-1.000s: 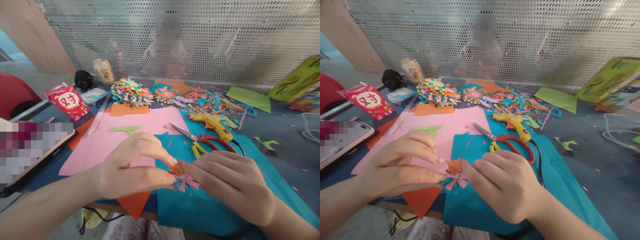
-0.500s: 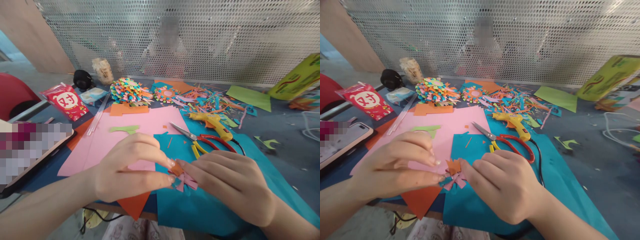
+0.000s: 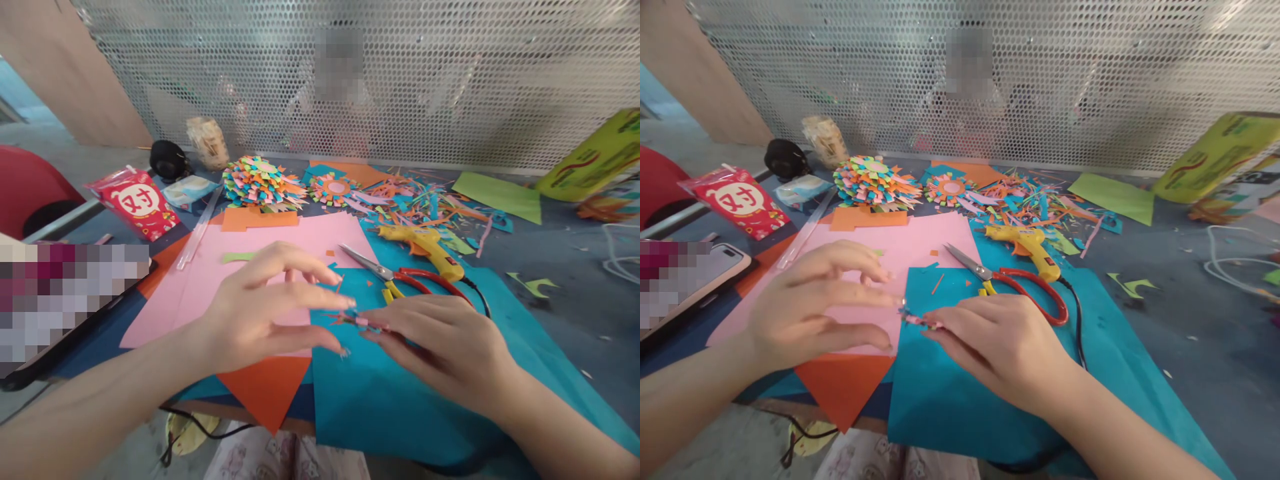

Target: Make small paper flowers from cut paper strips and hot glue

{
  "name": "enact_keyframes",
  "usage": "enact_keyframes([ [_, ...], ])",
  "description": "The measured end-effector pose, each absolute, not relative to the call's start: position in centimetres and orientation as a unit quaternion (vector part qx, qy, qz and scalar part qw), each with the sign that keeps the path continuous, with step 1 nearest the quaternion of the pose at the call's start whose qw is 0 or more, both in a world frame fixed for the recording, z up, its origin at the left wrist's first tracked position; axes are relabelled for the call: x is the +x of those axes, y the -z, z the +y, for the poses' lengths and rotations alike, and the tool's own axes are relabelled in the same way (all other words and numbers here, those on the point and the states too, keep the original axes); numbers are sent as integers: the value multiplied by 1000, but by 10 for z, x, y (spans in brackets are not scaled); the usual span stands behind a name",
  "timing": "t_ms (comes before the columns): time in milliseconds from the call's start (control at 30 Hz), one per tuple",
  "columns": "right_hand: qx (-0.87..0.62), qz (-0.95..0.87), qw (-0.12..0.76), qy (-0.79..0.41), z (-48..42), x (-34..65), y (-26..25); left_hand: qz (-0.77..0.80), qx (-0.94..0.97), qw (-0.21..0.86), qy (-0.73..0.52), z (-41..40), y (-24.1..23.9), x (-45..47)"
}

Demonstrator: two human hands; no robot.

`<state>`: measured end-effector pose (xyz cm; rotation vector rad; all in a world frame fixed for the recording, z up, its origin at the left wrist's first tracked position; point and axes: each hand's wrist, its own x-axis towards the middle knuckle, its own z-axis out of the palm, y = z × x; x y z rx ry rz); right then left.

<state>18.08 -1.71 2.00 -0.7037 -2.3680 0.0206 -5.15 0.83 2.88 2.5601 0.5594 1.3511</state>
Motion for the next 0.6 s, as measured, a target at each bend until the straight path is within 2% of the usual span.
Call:
enact_keyframes([
  [100,-316,-880,344,-79,-16,177,-22,212,827,197,-482,11,-27,-50],
  [200,-361,-870,311,-128,-15,175,-22,245,761,323,-507,9,-29,-47],
  [267,-362,-876,285,-145,-15,175,-20,266,725,368,-518,8,-29,-45],
  [367,-324,-898,253,-161,-14,175,-16,267,751,367,-479,9,-27,-43],
  [600,-296,-912,240,-153,-13,171,-14,243,877,262,-321,10,-23,-37],
])
